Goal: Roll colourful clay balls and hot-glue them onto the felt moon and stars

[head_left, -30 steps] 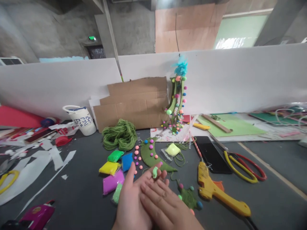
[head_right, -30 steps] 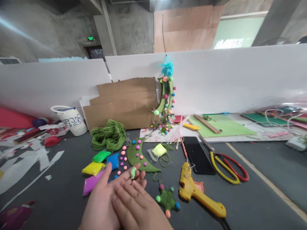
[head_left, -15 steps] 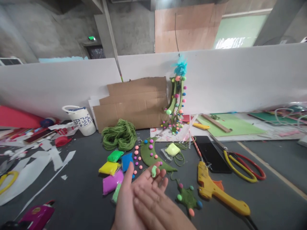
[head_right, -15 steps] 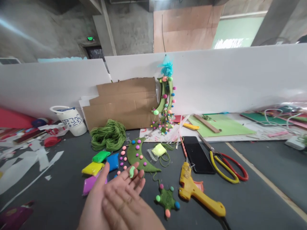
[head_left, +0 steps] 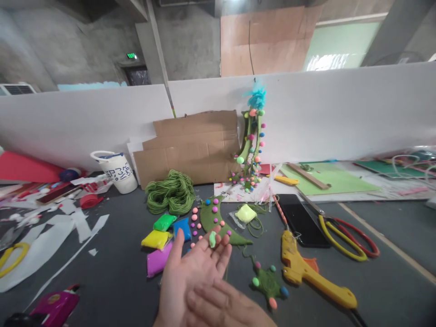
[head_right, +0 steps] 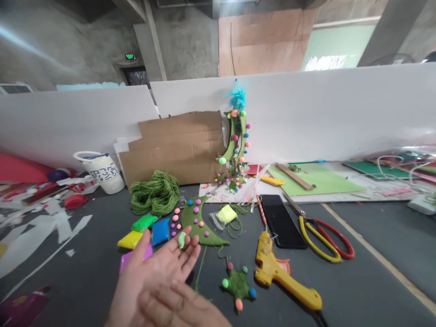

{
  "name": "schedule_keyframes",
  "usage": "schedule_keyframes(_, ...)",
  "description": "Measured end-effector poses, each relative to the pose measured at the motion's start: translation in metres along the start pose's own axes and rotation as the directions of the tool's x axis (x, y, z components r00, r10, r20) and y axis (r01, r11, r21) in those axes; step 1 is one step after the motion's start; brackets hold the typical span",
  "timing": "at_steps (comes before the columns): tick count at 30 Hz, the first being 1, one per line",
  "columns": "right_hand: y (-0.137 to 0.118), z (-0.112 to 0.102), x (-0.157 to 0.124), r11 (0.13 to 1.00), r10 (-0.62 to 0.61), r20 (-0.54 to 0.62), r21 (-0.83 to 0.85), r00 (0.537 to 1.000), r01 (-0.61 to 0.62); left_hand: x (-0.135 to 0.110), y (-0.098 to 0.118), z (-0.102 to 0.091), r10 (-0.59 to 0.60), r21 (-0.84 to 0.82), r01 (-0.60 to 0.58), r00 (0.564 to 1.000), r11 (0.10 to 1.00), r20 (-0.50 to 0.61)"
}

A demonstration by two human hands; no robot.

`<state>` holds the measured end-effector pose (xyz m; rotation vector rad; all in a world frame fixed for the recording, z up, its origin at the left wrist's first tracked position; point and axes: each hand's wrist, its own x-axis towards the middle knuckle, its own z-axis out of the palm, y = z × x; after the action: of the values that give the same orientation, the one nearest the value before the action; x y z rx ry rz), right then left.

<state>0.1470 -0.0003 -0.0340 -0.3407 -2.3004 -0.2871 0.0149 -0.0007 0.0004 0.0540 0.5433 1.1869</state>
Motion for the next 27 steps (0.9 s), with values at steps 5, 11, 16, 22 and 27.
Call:
schedule_keyframes(5,-0.001,0.001,0.001,0.996,0.089,-0.003,-0.026,0.996,-0.089,-0.003,0.001,0.001,-0.020,0.017,0.020,0.999,1.000,-0.039)
schedule_keyframes(11,-0.001,0.006,-0.003,0.998,0.028,0.009,-0.063,1.000,-0.027,-0.004,0.001,0.005,-0.030,-0.030,0.029,0.999,0.999,-0.016)
schedule_keyframes(16,-0.001,0.006,-0.002,1.000,0.002,0.003,-0.031,1.000,-0.002,-0.002,0.001,0.004,0.068,-0.028,-0.069,0.996,0.997,-0.052)
schedule_keyframes(22,0.002,0.011,-0.005,0.995,0.050,-0.002,-0.081,0.999,-0.050,0.002,0.002,-0.003,-0.050,0.023,0.051,0.998,0.998,-0.040)
schedule_keyframes(27,0.003,0.013,-0.006,0.996,-0.033,-0.042,-0.086,0.999,0.030,0.004,0.004,-0.005,-0.012,-0.020,0.012,1.000,1.000,-0.013)
